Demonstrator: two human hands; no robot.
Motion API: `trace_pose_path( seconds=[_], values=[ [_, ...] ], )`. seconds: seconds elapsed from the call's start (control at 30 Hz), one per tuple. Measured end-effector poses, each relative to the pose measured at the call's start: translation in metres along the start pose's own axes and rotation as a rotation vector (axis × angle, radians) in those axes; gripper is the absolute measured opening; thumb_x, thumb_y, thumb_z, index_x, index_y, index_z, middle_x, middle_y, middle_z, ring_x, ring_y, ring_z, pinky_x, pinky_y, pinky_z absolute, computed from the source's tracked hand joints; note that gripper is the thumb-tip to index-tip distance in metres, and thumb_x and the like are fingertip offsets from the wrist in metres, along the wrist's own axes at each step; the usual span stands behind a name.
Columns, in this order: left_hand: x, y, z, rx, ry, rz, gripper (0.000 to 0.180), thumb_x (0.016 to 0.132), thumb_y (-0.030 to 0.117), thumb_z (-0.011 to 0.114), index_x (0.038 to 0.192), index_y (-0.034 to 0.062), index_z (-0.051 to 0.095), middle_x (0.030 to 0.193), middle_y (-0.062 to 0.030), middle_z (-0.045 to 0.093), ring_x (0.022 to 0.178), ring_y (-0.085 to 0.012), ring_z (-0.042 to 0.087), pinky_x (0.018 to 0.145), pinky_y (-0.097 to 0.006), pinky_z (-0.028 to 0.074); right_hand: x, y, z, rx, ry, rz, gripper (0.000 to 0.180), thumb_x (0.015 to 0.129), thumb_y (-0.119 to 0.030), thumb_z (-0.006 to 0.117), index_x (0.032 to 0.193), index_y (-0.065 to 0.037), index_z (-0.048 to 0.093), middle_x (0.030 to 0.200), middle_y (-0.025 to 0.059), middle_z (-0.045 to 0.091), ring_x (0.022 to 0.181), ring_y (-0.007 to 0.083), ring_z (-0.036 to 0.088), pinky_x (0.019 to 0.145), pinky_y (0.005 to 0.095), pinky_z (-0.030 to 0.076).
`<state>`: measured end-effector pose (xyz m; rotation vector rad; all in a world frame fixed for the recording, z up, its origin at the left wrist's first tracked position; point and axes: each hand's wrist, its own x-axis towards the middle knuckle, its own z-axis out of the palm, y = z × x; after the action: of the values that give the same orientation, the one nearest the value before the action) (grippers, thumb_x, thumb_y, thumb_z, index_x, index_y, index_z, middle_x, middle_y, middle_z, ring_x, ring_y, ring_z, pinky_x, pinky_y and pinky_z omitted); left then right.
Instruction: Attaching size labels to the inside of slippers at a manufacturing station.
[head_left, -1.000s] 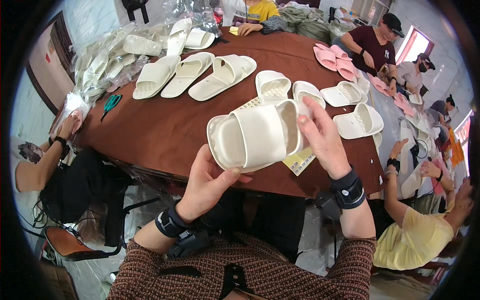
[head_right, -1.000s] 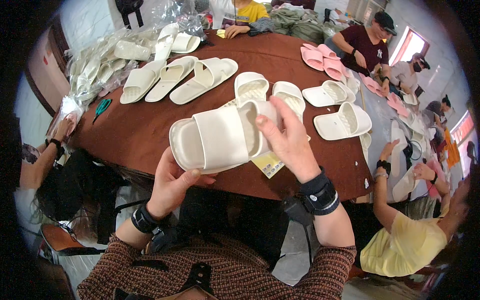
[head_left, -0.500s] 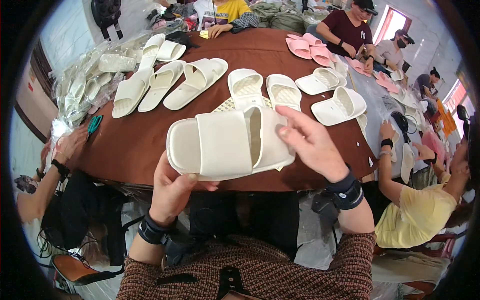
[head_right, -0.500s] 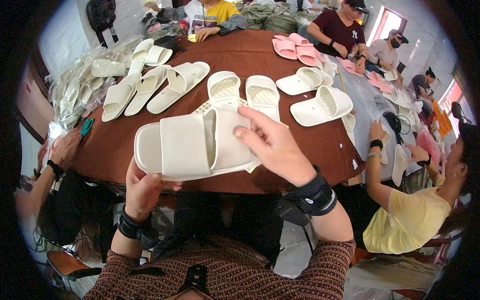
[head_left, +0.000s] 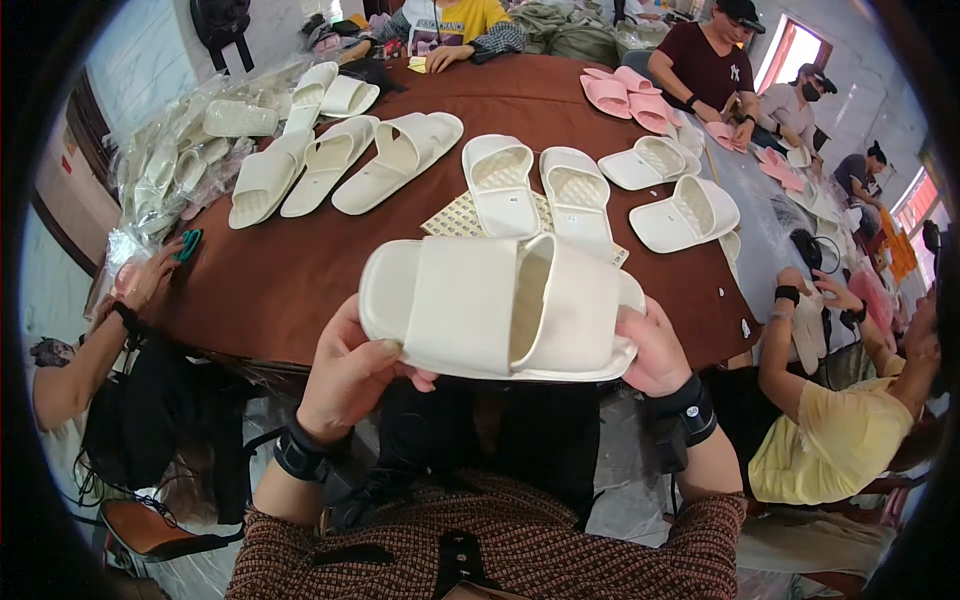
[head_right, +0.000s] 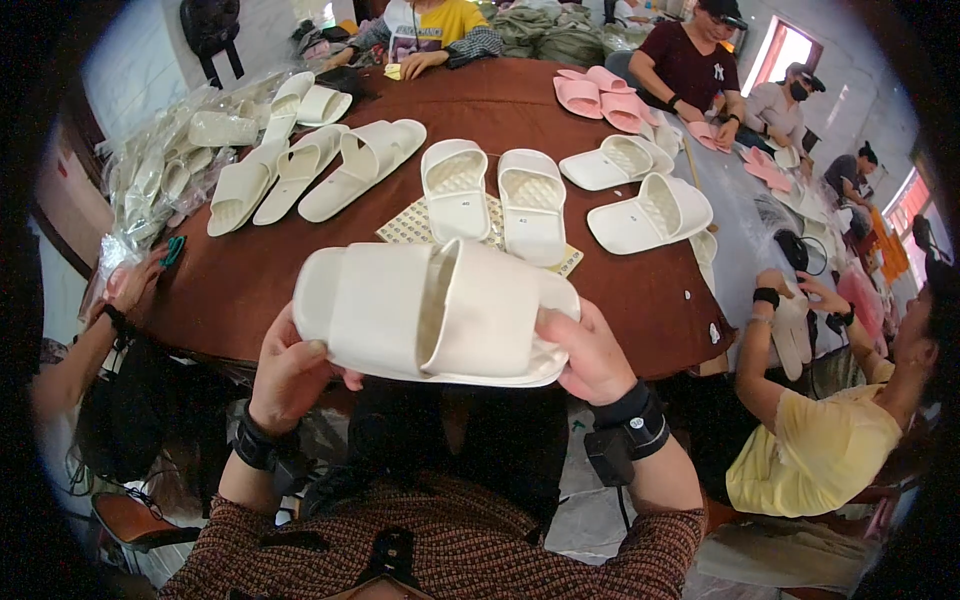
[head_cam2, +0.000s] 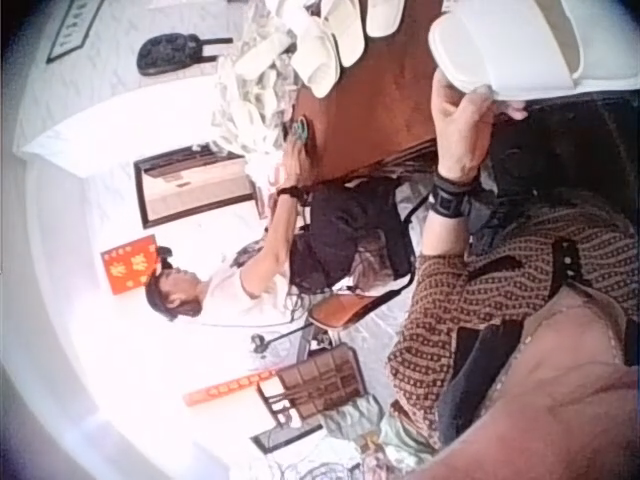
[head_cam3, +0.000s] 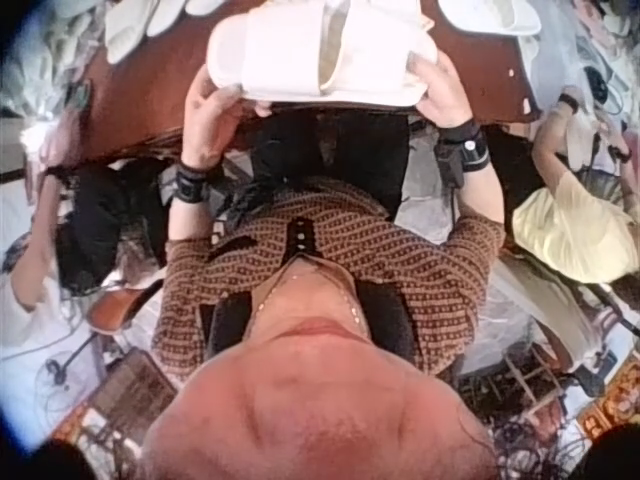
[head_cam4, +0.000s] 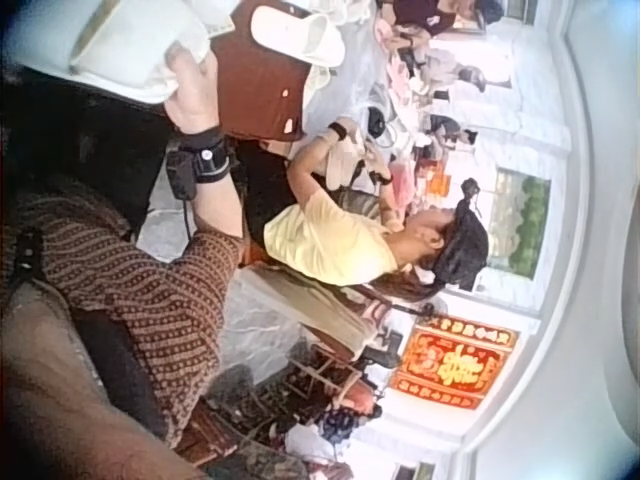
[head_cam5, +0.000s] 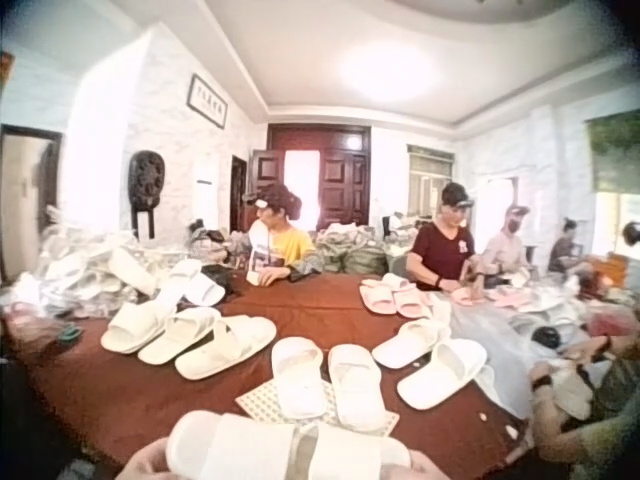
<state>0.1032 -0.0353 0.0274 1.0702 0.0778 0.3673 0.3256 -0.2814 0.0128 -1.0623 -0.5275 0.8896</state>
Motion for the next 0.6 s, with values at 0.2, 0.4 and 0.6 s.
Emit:
trace_pose_path(
  seconds=[0.2,0.4,0.6],
  values=[
    [0.002,-0.001,-0.003,0.158,0.099,-0.069,0.013,0.099,0.013,0.054,0.110,0.0072,0.050,0.104,-0.0187,0.066,0.082,-0.0245,0.071,0.072,-0.036,0.060,0.013,-0.023,-0.051,0.115,0.106,-0.126,0.042,0.095,-0.016,0.051,0.133,0.002,0.049,0.119,0.0133,0.066,0.101,0.0238,0.069,0.073,0.0377,0.060],
    [0.008,0.008,-0.014,0.241,0.092,-0.090,0.010,0.100,0.011,0.053,0.108,0.0070,0.051,0.106,-0.0164,0.065,0.086,-0.0214,0.070,0.076,-0.033,0.058,0.048,-0.090,-0.101,0.225,0.129,-0.420,0.052,0.104,-0.043,0.045,0.133,0.001,0.046,0.130,0.0197,0.059,0.111,0.0298,0.064,0.083,0.0444,0.058],
    [0.039,0.024,-0.046,0.558,0.096,-0.078,0.015,0.097,0.009,0.056,0.111,0.0049,0.054,0.107,-0.0104,0.065,0.087,-0.0143,0.065,0.077,-0.027,0.055,0.059,-0.052,-0.091,-0.053,0.387,-0.137,0.057,0.103,-0.047,0.046,0.136,0.000,0.043,0.121,0.0220,0.064,0.100,0.0266,0.067,0.077,0.0360,0.056]
  ],
)
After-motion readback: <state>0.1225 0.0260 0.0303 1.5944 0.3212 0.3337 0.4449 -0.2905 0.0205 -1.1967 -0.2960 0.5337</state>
